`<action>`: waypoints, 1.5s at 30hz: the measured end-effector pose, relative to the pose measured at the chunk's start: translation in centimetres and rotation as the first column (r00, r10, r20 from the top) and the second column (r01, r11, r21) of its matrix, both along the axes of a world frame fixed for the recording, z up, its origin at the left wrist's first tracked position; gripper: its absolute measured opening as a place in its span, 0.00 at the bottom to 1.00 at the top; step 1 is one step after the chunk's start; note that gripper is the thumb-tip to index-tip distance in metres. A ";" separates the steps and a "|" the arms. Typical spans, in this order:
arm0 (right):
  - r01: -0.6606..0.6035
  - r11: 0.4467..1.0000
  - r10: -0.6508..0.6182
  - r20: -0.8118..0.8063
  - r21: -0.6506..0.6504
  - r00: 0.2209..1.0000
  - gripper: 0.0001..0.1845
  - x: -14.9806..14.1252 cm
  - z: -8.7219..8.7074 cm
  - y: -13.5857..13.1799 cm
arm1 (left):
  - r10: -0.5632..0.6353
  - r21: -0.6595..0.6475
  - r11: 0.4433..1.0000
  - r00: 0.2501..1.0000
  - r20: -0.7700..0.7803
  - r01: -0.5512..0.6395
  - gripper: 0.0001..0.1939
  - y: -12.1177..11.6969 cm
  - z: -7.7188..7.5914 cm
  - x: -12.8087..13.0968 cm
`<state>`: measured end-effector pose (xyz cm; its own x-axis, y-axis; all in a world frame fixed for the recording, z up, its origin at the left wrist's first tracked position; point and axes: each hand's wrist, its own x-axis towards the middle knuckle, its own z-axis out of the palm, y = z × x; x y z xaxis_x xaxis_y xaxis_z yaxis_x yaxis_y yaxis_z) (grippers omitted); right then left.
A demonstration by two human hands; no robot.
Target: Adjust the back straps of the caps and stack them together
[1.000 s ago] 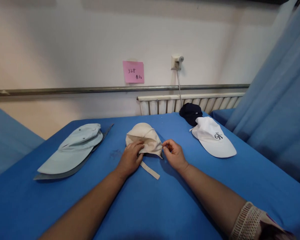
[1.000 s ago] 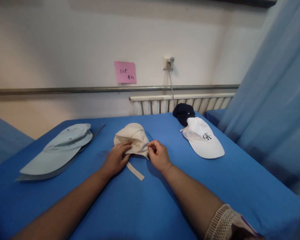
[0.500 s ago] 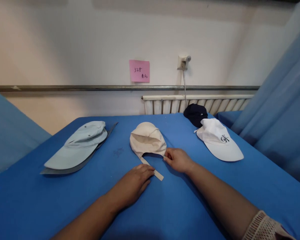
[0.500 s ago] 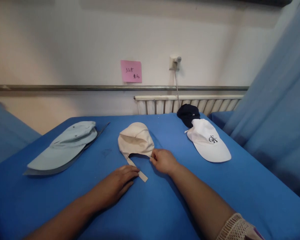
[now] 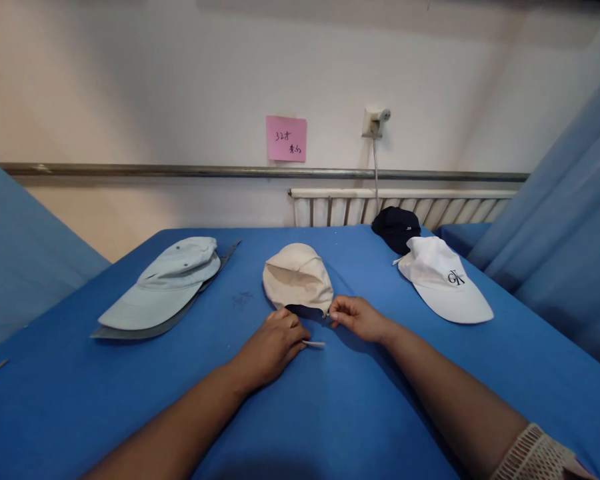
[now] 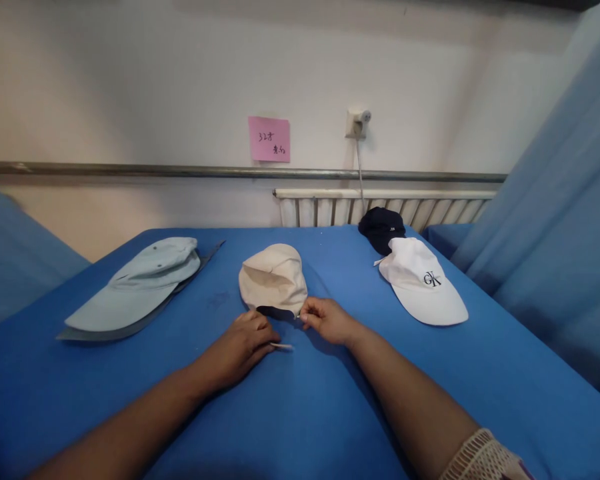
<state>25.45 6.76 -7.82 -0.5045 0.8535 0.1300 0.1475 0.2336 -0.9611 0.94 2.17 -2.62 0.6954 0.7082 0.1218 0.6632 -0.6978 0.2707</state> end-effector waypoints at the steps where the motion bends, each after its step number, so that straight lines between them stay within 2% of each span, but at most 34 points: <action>1: 0.000 0.999 -0.002 -0.061 -0.035 0.998 0.09 -0.2 0.0 -0.1 | -0.002 -0.004 1.000 1.000 0.023 0.002 0.10 -0.3 0.1 0.0; 4: 0.013 0.995 -0.035 -0.210 -0.103 0.977 0.14 -1.0 0.1 -0.3 | 0.018 -0.016 1.000 0.985 0.173 -0.015 0.11 -0.8 0.6 -0.1; 7: 0.037 0.986 -0.088 -0.323 -0.161 0.942 0.19 -1.7 0.4 -0.5 | 0.113 -0.054 0.993 0.947 0.299 -0.101 0.12 -0.7 0.9 -0.4; 10: 0.054 0.976 -0.131 -0.374 -0.211 0.918 0.20 -2.0 0.6 -0.6 | 0.190 -0.098 0.981 0.924 0.331 -0.167 0.16 -0.4 1.0 -0.5; 16: 0.022 0.945 -0.174 -0.447 -0.325 0.878 0.20 -2.7 0.6 -1.0 | 0.240 -0.137 0.970 0.896 0.375 -0.202 0.17 -0.5 0.7 0.1; 24: -0.011 0.930 -0.190 -0.508 -0.367 0.840 0.18 -3.6 0.2 -1.5 | 0.269 -0.156 0.962 0.888 0.372 -0.226 0.20 -0.8 1.0 0.3; 31: -0.016 0.934 -0.171 -0.483 -0.358 0.859 0.17 -3.6 0.0 -1.5 | 0.245 -0.115 0.969 0.916 0.319 -0.219 0.21 -1.0 1.1 0.5; 36: -0.031 0.930 -0.159 -0.476 -0.367 0.865 0.18 -3.5 0.0 -1.5 | 0.248 -0.121 0.968 0.921 0.301 -0.222 0.20 -0.7 0.7 0.4; 45: -0.034 0.936 -0.143 -0.465 -0.350 0.874 0.18 -3.6 0.1 -1.5 | 0.230 -0.122 0.972 0.926 0.298 -0.202 0.21 -0.9 0.9 0.5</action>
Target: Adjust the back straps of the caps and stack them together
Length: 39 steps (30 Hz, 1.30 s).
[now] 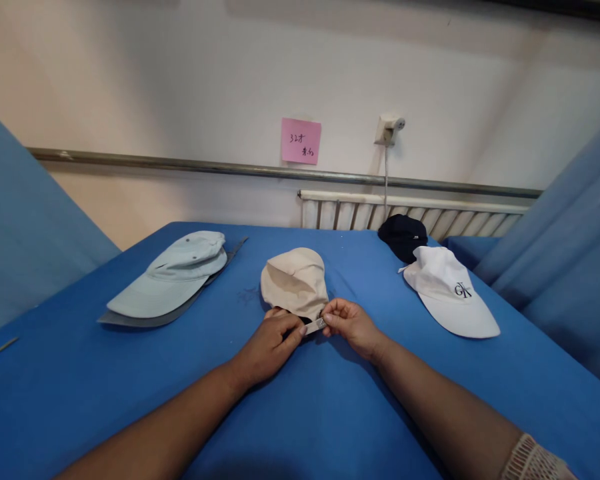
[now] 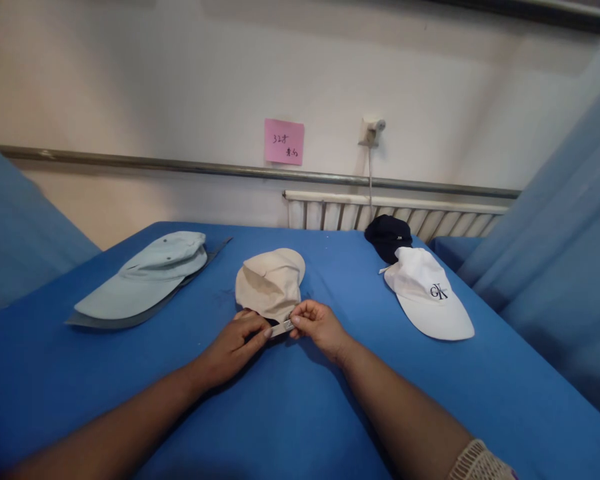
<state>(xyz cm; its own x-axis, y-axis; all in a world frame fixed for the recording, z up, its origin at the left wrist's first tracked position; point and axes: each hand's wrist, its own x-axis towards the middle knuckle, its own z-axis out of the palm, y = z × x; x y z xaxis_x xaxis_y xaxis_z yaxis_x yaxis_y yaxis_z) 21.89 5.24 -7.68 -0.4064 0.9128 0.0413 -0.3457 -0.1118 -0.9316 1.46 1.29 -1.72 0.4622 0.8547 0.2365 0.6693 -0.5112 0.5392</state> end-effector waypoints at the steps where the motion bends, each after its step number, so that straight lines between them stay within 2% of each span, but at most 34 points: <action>1: -0.005 1.000 0.005 0.002 0.003 1.000 0.18 0.0 0.0 0.0 | -0.004 -0.001 1.000 1.000 -0.003 0.004 0.21 0.0 0.0 0.0; 12: -0.002 0.998 0.001 0.016 0.063 1.000 0.18 -0.3 0.0 -0.3 | -0.023 0.000 1.000 1.000 -0.020 0.023 0.21 0.1 -0.5 -0.1; 20: -0.044 0.992 0.038 0.054 0.115 0.998 0.17 -0.4 -0.3 -0.3 | -0.010 0.007 1.000 0.999 -0.051 0.010 0.19 -0.1 -1.0 0.1; 31: 0.081 0.979 -0.102 0.107 0.187 0.989 0.12 -1.4 -0.1 -1.0 | 0.071 0.098 0.993 0.996 -0.044 -0.067 0.17 -0.3 -1.3 0.3; 39: 0.074 0.984 -0.094 0.116 0.164 0.989 0.13 -1.6 -0.1 -1.2 | 0.079 0.150 0.986 0.995 -0.053 -0.071 0.14 -0.4 -1.2 0.4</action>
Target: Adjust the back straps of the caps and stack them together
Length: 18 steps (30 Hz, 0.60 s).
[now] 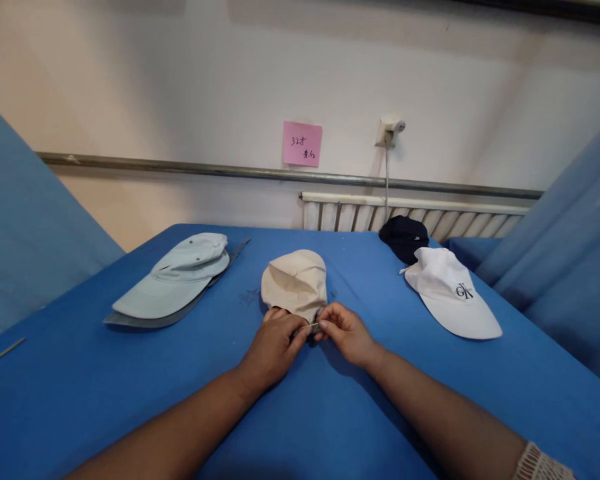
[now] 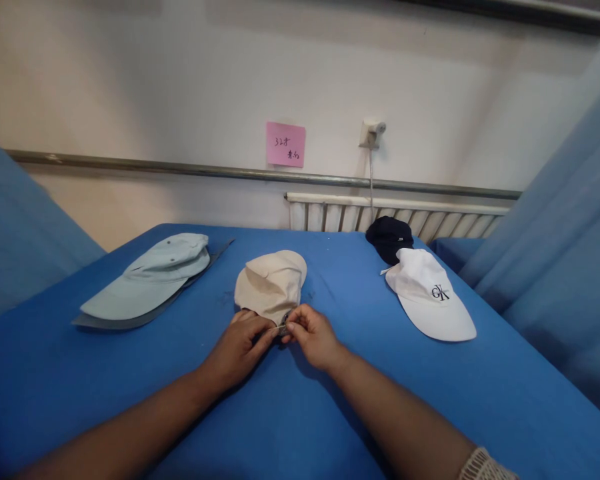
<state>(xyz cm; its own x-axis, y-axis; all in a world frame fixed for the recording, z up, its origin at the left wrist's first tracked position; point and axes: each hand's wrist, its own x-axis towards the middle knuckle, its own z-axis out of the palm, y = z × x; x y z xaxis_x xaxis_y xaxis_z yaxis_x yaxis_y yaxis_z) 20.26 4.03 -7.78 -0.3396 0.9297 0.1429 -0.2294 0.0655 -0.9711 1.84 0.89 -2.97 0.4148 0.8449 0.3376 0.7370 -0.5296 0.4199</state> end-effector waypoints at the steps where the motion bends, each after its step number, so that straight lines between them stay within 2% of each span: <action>1: 0.009 1.000 -0.009 -0.008 -0.004 1.000 0.13 0.1 -0.1 0.2 | -0.008 0.011 1.000 1.000 0.006 0.008 0.12 -0.1 0.1 -0.1; 3: 0.028 1.000 -0.028 -0.031 -0.014 0.999 0.15 0.2 -0.2 0.5 | -0.019 0.045 0.999 1.000 0.009 0.019 0.09 -0.2 0.5 -0.3; 8: 0.049 0.998 -0.052 -0.099 -0.037 0.994 0.17 0.7 -0.2 1.1 | -0.014 0.134 0.991 0.999 -0.039 0.019 0.08 -0.4 1.3 -0.9; 18: -0.019 0.999 0.015 -0.101 -0.038 0.995 0.18 0.7 0.1 0.8 | -0.030 0.152 0.988 0.999 0.015 0.027 0.07 -0.6 0.9 -0.4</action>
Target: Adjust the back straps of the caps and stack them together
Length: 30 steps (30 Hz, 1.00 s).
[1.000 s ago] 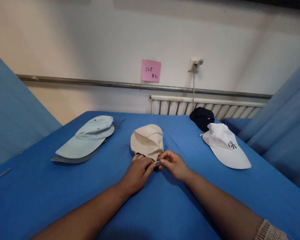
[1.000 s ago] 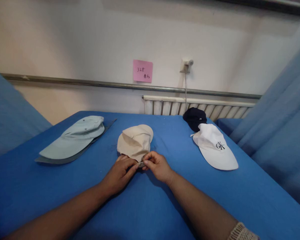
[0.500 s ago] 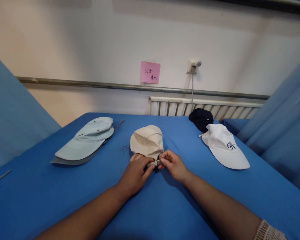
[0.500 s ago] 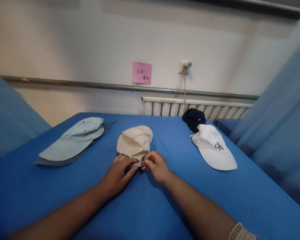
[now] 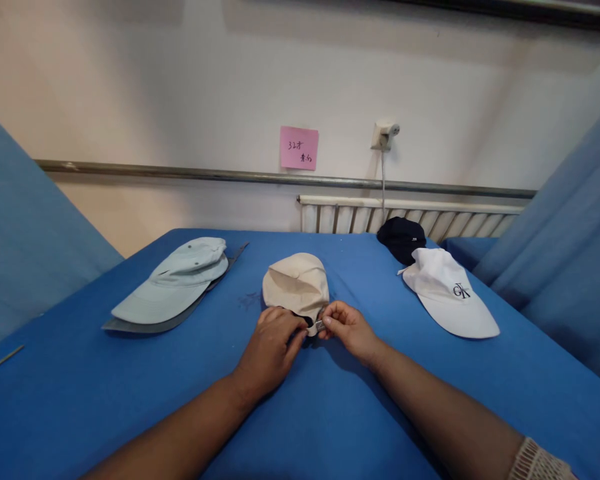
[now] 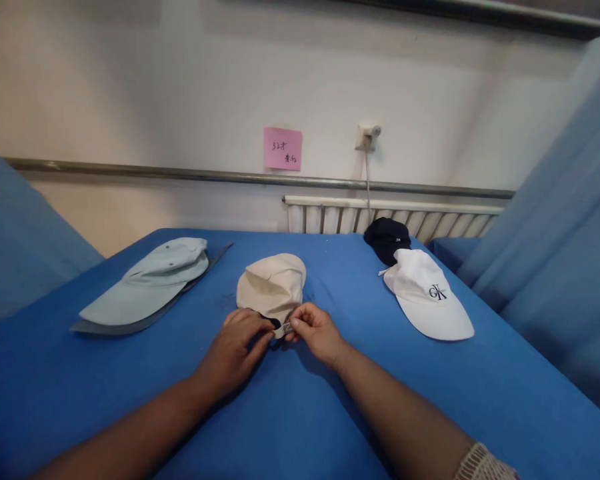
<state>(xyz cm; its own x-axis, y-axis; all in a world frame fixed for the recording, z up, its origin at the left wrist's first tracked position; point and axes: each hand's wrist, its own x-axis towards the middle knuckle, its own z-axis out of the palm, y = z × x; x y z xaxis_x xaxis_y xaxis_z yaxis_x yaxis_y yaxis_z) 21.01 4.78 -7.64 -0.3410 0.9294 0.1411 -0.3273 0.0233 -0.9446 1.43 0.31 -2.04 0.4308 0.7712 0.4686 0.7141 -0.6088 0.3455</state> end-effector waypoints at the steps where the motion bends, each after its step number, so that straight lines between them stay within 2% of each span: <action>1: 0.000 1.000 0.000 0.001 0.003 1.000 0.18 0.1 0.1 0.0 | 0.004 -0.003 1.000 1.000 0.006 -0.004 0.07 0.0 0.0 -0.1; 8: -0.041 0.999 0.041 -0.006 0.012 0.999 0.19 0.3 -0.1 -0.1 | 0.039 -0.015 0.999 0.999 0.032 -0.038 0.05 0.0 -0.2 -0.2; 16: -0.095 0.995 0.095 -0.032 0.013 0.995 0.17 -0.1 -0.3 -0.3 | 0.058 0.045 0.997 0.998 0.006 -0.058 0.05 -0.3 -0.3 0.6; 24: -0.098 0.983 0.073 -0.160 -0.158 0.984 0.19 0.2 0.7 -0.5 | 0.016 0.114 0.993 0.999 0.043 -0.021 0.04 -0.4 0.0 0.4; 27: -0.088 0.976 0.045 -0.211 -0.199 0.977 0.19 0.6 1.1 -0.4 | 0.047 0.191 0.979 0.993 0.111 -0.068 0.11 -0.3 0.5 -0.6; 30: -0.093 0.974 0.041 -0.240 -0.206 0.970 0.19 0.8 1.4 -0.5 | 0.087 0.279 0.952 0.986 0.142 -0.124 0.13 0.0 0.9 -1.5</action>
